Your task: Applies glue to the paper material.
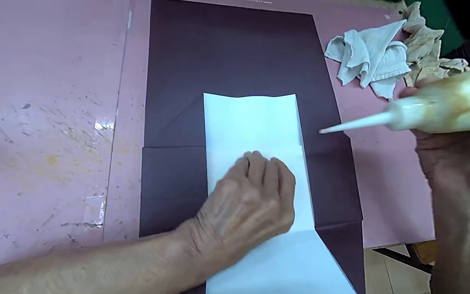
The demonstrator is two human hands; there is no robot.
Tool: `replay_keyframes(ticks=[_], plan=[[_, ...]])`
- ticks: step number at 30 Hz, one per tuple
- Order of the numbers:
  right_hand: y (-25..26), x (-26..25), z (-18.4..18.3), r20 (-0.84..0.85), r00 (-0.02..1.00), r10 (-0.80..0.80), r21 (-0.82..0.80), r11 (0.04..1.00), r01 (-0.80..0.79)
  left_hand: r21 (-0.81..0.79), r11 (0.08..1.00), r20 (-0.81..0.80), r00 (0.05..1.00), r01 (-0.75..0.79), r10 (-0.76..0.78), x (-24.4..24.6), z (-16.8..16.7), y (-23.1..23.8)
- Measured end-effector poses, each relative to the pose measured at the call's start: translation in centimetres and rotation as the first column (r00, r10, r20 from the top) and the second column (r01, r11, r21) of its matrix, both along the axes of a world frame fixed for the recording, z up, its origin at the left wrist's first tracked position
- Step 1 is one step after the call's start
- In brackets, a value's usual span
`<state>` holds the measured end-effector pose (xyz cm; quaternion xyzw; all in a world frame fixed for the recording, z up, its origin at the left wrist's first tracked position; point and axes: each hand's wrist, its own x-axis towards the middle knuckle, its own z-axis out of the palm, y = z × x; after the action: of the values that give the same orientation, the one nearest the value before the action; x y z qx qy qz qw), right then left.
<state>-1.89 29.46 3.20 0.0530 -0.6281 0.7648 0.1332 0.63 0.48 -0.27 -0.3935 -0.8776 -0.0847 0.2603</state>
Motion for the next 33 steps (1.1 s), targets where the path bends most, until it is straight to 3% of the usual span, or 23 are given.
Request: replay_keyframes(ticks=[4, 9, 12, 15, 18, 21, 25, 27, 30, 33], plan=[[-4.8, -2.0, 0.3, 0.002, 0.998, -0.066, 0.208, 0.976, 0.064, -0.116, 0.988, -0.038, 0.994, -0.104, 0.101, 1.4, -0.4, 1.1], [-4.4, -3.7, 0.4, -0.067, 0.997, -0.038, 0.338, 0.939, 0.059, -0.188, 0.977, -0.004, 0.995, -0.097, 0.098, 1.7, -0.4, 1.5], [-5.6, -3.9, 0.7, 0.019, 1.000, -0.002, 0.312, 0.950, -0.004, -0.225, 0.970, 0.025, 0.995, -0.092, 0.100, 1.9, -0.3, 1.9], [-10.0, -5.4, 1.0, 0.156, 0.988, 0.005, 0.256, 0.966, -0.046, -0.248, 0.964, 0.025, 0.994, -0.099, 0.108, 2.0, -0.4, 2.3], [-13.4, -6.1, 1.4, 0.268, 0.957, 0.109, 0.158, 0.975, -0.155, -0.255, 0.961, 0.019, 0.993, -0.108, 0.116, 2.1, -0.3, 2.5], [-15.5, -6.6, 2.1, 0.313, 0.944, 0.100, 0.112, 0.984, -0.141, -0.252, 0.961, 0.044, 0.990, -0.118, 0.133, 2.1, -0.1, 2.8], [-13.3, -5.8, 2.2, 0.214, 0.967, 0.135, 0.198, 0.964, -0.178, -0.268, 0.956, 0.072, 0.988, -0.116, 0.140, 2.1, -0.1, 2.9], [-11.7, -7.4, 1.6, 0.120, 0.992, 0.025, 0.318, 0.946, -0.063, -0.269, 0.955, 0.073, 0.986, -0.126, 0.151, 2.1, -0.1, 3.1], [-10.3, -9.1, 1.4, 0.028, 0.986, -0.163, 0.334, 0.931, 0.145, -0.281, 0.951, 0.076, 0.985, -0.127, 0.154, 2.1, 0.0, 3.3], [-7.5, -6.5, 1.2, -0.013, 0.996, -0.086, 0.327, 0.941, 0.085, -0.253, 0.958, 0.058, 0.986, -0.135, 0.154, 2.1, -0.3, 3.3]])
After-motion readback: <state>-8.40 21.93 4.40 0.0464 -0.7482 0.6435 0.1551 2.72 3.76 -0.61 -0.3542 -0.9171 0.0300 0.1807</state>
